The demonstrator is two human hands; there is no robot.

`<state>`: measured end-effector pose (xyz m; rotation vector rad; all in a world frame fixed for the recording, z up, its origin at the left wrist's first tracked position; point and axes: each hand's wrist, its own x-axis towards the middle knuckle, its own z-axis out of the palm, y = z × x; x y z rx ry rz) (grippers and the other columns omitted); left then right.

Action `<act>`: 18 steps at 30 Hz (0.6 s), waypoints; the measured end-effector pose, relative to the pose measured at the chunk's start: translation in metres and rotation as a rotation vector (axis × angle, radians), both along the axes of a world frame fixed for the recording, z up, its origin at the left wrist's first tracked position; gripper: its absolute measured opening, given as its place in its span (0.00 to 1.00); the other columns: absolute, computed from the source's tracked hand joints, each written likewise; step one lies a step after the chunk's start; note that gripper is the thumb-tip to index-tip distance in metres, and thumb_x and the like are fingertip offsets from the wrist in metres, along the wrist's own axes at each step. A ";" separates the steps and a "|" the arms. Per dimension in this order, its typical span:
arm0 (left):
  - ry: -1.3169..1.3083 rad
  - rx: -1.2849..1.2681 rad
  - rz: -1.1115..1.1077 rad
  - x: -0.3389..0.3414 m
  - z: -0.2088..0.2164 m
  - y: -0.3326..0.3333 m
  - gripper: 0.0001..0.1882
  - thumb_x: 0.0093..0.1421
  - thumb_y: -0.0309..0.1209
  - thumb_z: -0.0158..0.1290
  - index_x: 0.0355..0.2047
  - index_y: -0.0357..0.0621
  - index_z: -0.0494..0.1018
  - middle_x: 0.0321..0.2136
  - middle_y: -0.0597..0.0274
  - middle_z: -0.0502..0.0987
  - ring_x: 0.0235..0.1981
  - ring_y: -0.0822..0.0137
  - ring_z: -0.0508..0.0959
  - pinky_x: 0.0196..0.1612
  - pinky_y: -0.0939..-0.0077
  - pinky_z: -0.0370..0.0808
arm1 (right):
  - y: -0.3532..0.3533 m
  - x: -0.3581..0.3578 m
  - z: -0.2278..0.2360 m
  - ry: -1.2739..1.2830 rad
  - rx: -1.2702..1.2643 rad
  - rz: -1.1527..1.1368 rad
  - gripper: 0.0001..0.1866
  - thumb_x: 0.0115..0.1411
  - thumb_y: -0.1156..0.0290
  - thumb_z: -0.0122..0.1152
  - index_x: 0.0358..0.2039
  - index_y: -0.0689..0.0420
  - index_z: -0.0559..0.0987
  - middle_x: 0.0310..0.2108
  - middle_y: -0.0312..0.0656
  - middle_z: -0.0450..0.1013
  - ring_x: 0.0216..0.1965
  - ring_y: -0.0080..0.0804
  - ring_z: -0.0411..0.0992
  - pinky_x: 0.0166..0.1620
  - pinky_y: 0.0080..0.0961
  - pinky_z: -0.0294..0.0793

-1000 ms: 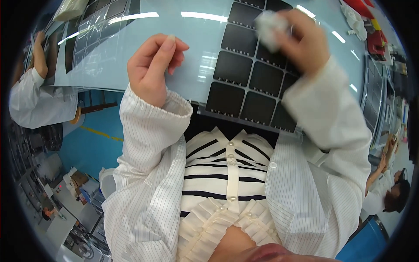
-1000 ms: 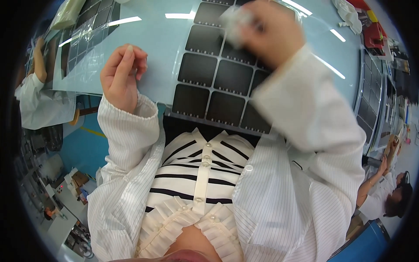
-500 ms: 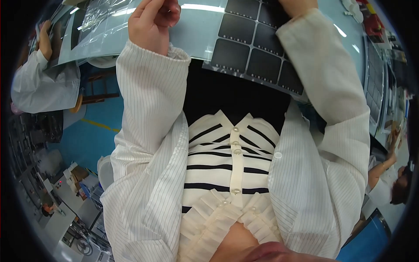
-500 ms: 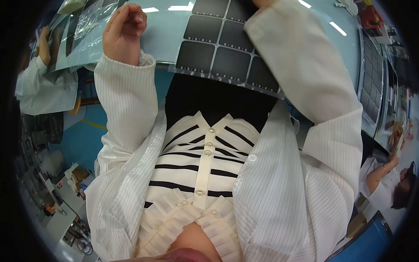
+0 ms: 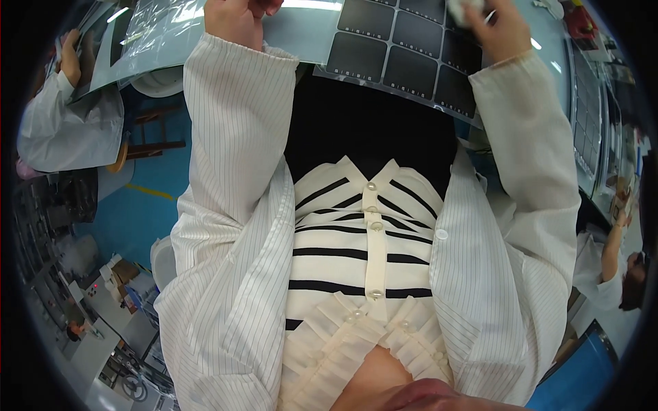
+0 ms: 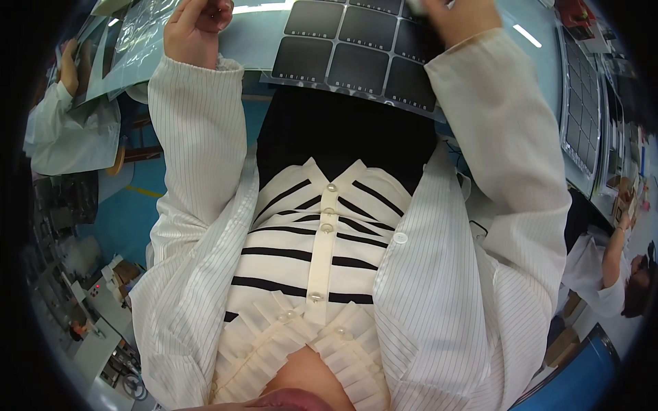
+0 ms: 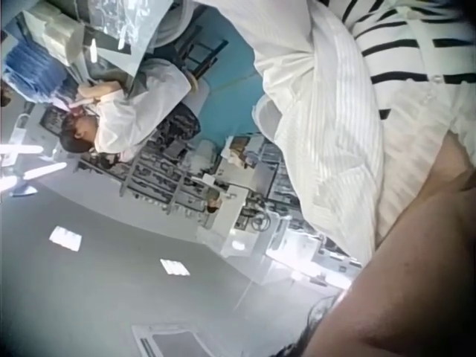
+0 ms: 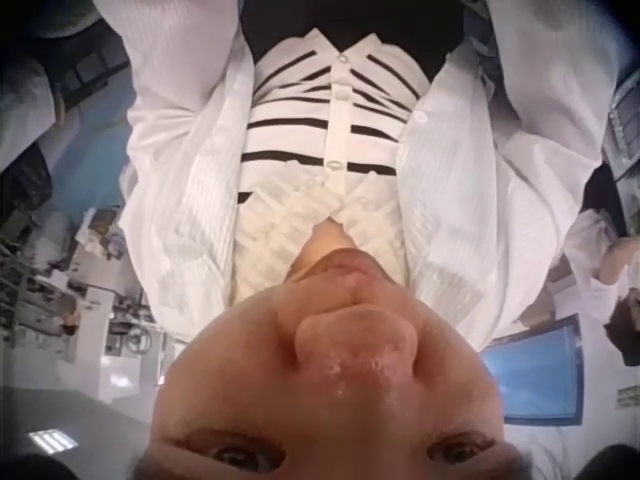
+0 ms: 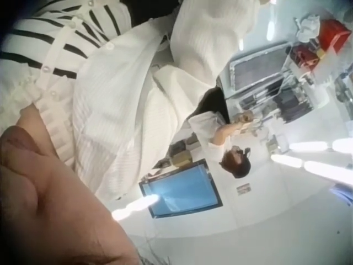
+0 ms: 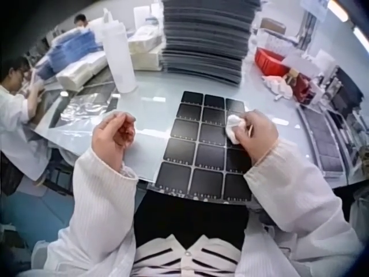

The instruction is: Cleaning and inspecting small solar panels or film strips using a cloth and liquid cleaning solution at a factory workstation.

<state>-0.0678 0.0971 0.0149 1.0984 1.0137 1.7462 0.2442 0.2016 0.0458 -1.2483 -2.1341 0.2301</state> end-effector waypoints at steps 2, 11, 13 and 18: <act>-0.010 -0.010 0.008 -0.001 0.001 -0.002 0.11 0.63 0.28 0.43 0.31 0.34 0.73 0.24 0.56 0.75 0.26 0.68 0.72 0.29 0.79 0.65 | -0.055 -0.009 -0.005 0.076 -0.179 0.392 0.15 0.48 0.72 0.63 0.39 0.57 0.76 0.30 0.41 0.71 0.28 0.33 0.72 0.30 0.21 0.71; -0.051 -0.141 0.173 0.022 0.018 0.003 0.10 0.60 0.32 0.47 0.27 0.39 0.73 0.16 0.63 0.71 0.16 0.73 0.69 0.18 0.85 0.62 | -0.004 0.027 -0.002 -0.009 0.072 0.012 0.12 0.48 0.69 0.61 0.31 0.64 0.76 0.23 0.48 0.71 0.23 0.38 0.71 0.29 0.27 0.69; -0.048 -0.136 0.168 0.016 0.015 0.002 0.10 0.60 0.32 0.47 0.27 0.39 0.73 0.16 0.63 0.71 0.16 0.73 0.69 0.17 0.85 0.62 | -0.062 -0.001 0.025 0.108 -0.108 0.159 0.12 0.47 0.69 0.62 0.32 0.62 0.76 0.25 0.45 0.69 0.24 0.40 0.70 0.29 0.28 0.70; -0.010 -0.119 0.161 0.007 0.011 0.001 0.11 0.61 0.33 0.47 0.27 0.39 0.72 0.16 0.62 0.72 0.15 0.73 0.69 0.17 0.84 0.62 | -0.075 0.004 0.037 0.034 -0.168 0.501 0.12 0.47 0.70 0.61 0.31 0.62 0.76 0.26 0.45 0.69 0.25 0.39 0.72 0.28 0.28 0.70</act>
